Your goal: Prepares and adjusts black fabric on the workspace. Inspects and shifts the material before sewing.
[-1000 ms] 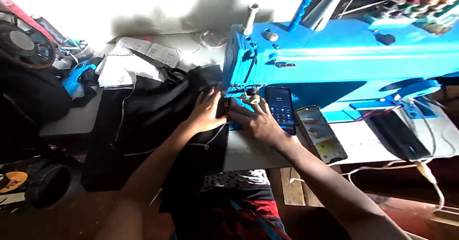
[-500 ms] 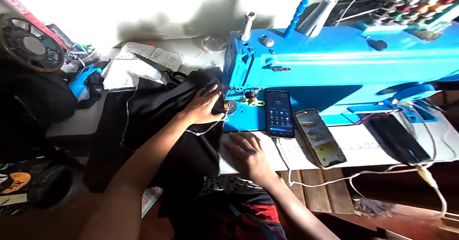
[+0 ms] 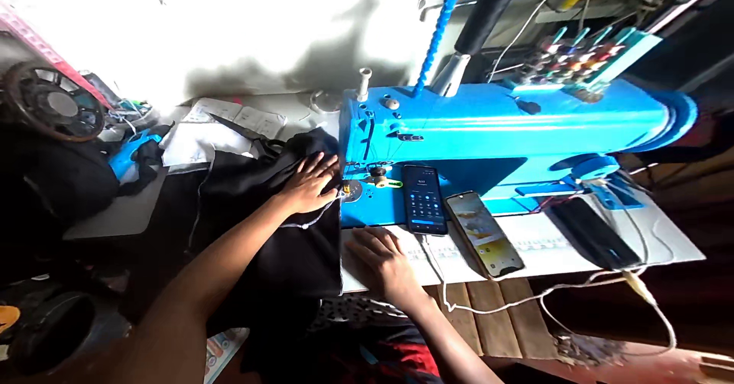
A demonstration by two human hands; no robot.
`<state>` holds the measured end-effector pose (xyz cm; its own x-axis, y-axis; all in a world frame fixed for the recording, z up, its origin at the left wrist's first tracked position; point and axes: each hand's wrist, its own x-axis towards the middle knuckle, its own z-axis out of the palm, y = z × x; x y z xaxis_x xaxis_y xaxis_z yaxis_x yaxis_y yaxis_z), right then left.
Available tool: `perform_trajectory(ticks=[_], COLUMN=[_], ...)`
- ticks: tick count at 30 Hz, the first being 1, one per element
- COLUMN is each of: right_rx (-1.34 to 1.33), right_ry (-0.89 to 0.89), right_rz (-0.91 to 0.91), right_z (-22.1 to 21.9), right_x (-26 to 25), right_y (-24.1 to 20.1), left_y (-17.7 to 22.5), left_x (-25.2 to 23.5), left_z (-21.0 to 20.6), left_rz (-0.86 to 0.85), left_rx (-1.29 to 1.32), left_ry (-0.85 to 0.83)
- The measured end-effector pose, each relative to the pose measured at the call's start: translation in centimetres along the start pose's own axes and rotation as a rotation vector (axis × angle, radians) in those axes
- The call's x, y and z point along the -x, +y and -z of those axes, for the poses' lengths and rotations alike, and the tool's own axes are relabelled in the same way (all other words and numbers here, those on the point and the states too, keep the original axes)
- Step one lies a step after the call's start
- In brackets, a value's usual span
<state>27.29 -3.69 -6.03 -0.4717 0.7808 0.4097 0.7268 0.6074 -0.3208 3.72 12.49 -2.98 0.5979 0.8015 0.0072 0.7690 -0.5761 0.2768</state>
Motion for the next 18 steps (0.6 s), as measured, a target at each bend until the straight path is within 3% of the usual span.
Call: perform_trajectory(ticks=[6, 13, 18], right_rx=[0.005, -0.010, -0.051], right_ry=[0.007, 0.000, 0.011], right_rz=[0.015, 0.008, 0.013], right_z=[0.1, 0.2, 0.1], right_x=[-0.1, 0.0, 0.0], right_y=[-0.2, -0.3, 0.1], left_y=[2.9, 6.0, 8.2], left_x=[3.2, 8.9, 13.4], left_z=[-1.7, -2.4, -3.5], left_rz=[0.302, 0.446, 0.514], left_rx=[-0.029, -0.022, -0.056], left_ry=[0.072, 0.089, 0.187])
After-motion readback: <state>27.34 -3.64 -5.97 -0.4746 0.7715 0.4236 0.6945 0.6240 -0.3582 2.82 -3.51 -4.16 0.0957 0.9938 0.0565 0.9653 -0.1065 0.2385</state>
